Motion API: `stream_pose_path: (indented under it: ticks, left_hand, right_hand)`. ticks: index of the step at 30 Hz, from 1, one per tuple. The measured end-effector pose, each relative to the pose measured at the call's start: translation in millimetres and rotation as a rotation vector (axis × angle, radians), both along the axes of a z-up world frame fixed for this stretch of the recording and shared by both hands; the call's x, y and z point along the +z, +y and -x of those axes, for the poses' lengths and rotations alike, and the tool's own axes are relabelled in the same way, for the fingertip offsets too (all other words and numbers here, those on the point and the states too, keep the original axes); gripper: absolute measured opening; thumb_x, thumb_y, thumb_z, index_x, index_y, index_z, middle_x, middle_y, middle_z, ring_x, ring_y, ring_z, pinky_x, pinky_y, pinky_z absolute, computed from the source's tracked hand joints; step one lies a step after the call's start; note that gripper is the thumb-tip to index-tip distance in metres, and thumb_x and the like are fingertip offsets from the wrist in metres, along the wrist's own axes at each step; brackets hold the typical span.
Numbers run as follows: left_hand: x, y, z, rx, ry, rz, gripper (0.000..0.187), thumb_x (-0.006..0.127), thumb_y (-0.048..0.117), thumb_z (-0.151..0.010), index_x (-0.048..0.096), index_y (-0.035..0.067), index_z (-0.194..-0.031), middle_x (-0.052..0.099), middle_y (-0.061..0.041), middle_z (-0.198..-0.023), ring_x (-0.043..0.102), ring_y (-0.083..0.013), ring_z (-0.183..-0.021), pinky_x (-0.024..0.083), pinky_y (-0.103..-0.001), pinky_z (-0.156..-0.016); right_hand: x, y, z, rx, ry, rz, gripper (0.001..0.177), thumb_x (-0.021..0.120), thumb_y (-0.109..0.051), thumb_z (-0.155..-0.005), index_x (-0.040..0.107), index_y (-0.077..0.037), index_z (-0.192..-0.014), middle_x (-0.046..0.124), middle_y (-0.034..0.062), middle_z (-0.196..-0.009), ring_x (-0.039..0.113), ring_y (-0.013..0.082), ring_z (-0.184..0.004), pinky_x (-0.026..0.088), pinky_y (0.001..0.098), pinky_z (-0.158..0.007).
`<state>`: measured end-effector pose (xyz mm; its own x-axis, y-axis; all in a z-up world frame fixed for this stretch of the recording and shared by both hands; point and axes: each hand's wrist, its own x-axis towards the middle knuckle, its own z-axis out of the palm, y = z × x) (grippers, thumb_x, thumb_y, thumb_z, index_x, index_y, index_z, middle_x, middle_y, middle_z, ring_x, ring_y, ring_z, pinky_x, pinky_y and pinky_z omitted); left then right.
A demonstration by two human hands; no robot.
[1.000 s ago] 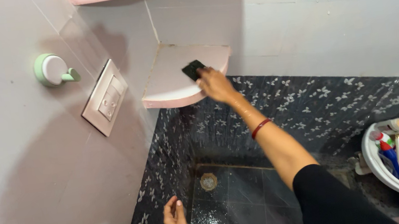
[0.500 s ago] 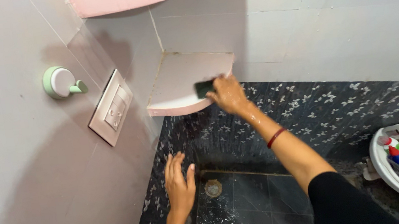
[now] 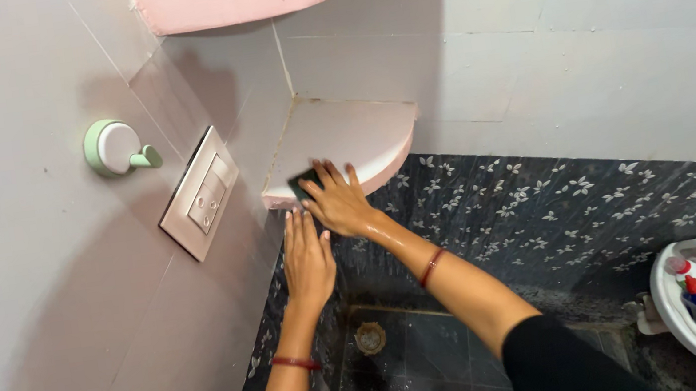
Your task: The person cleans a two-tiered pink corner shelf in a bathroom. They use a green sponge to scrub the surfaces of both shelves and pour water from a white plastic jug to rinse the area. The person repeatedly scrubs and rinses the shelves throughout the video.
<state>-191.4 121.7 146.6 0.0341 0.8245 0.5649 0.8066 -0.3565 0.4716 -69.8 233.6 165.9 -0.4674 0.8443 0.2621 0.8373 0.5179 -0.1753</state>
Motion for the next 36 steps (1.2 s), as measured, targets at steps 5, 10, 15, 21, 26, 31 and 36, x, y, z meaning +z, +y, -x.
stream_pose_path:
  ticks: [5, 10, 15, 21, 26, 31, 36]
  left_hand:
    - [-15.6, 39.7, -4.8, 0.049, 0.159, 0.027, 0.055, 0.054, 0.011, -0.097, 0.041, -0.015, -0.144, 0.038, -0.033, -0.154, 0.030, -0.0438, -0.149, 0.025, -0.052, -0.121]
    - [-12.0, 63.4, -5.9, 0.157, 0.408, 0.029, 0.062, 0.062, 0.002, -0.082, 0.048, -0.011, -0.141, 0.042, -0.031, -0.153, 0.037, -0.0410, -0.147, 0.028, -0.051, -0.120]
    - [1.5, 78.1, -16.1, 0.302, 0.601, -0.038, 0.051, 0.069, 0.008, -0.078, 0.063, -0.010, -0.126, 0.060, -0.029, -0.135, 0.057, -0.0373, -0.128, 0.041, -0.047, -0.111]
    - [16.7, 103.0, -26.3, 0.303, 0.672, 0.022, 0.009, 0.072, 0.013, -0.083, 0.077, 0.009, -0.090, 0.077, -0.012, -0.086, 0.074, -0.0276, -0.090, 0.057, -0.040, -0.078]
    - [20.4, 120.7, -29.9, 0.288, 0.743, 0.098, 0.007, 0.073, 0.014, -0.082, 0.079, 0.017, -0.082, 0.077, -0.005, -0.079, 0.076, -0.0249, -0.078, 0.058, -0.039, -0.058]
    - [27.5, 127.9, -25.5, 0.230, 0.774, 0.193, 0.012, 0.074, 0.010, -0.079, 0.080, 0.019, -0.084, 0.077, -0.006, -0.085, 0.077, -0.0243, -0.084, 0.060, -0.038, -0.061]
    - [32.9, 132.1, -26.1, 0.226, 0.802, 0.250, 0.013, 0.072, 0.010, -0.084, 0.080, 0.018, -0.089, 0.078, -0.005, -0.090, 0.077, -0.0244, -0.088, 0.061, -0.040, -0.063]
  right_hand:
    - [11.0, -18.1, -89.0, -0.101, 0.040, -0.035, 0.044, 0.040, -0.037, -0.102, 0.056, -0.016, -0.137, 0.035, 0.0121, -0.163, 0.023, 0.0356, -0.155, 0.011, 0.0674, -0.121]
    - [8.9, 46.0, -151.3, -0.349, 0.083, -0.109, 0.047, 0.040, -0.035, -0.101, 0.054, -0.011, -0.140, 0.038, 0.0150, -0.163, 0.020, 0.0407, -0.155, 0.006, 0.0695, -0.121]
    - [14.6, 57.5, -95.6, -0.244, -0.083, -0.103, 0.056, 0.036, -0.035, -0.101, 0.040, -0.020, -0.155, 0.029, 0.0168, -0.163, 0.018, 0.0432, -0.151, 0.009, 0.0748, -0.114]
    - [1.1, 2.5, -38.7, 0.088, 0.126, -0.243, 0.048, 0.058, -0.025, -0.095, 0.058, -0.020, -0.142, 0.042, 0.0218, -0.158, 0.038, 0.0413, -0.146, 0.030, 0.0587, -0.119]
    - [-30.2, -9.5, -90.3, 0.085, 0.260, -0.405, 0.046, 0.063, -0.022, -0.088, 0.068, -0.014, -0.133, 0.050, 0.0179, -0.150, 0.041, 0.0397, -0.144, 0.031, 0.0554, -0.118]
    - [-64.7, 64.3, -161.9, -0.243, 0.559, -0.190, 0.054, 0.027, -0.042, -0.109, 0.045, -0.015, -0.153, 0.027, 0.0202, -0.168, 0.018, 0.0425, -0.156, 0.011, 0.0610, -0.123]
    - [-79.7, 92.0, -138.6, -0.196, 1.156, -0.088, 0.064, 0.025, -0.051, -0.112, 0.026, -0.015, -0.164, 0.003, 0.0141, -0.173, 0.005, 0.0404, -0.162, 0.013, 0.0584, -0.130]
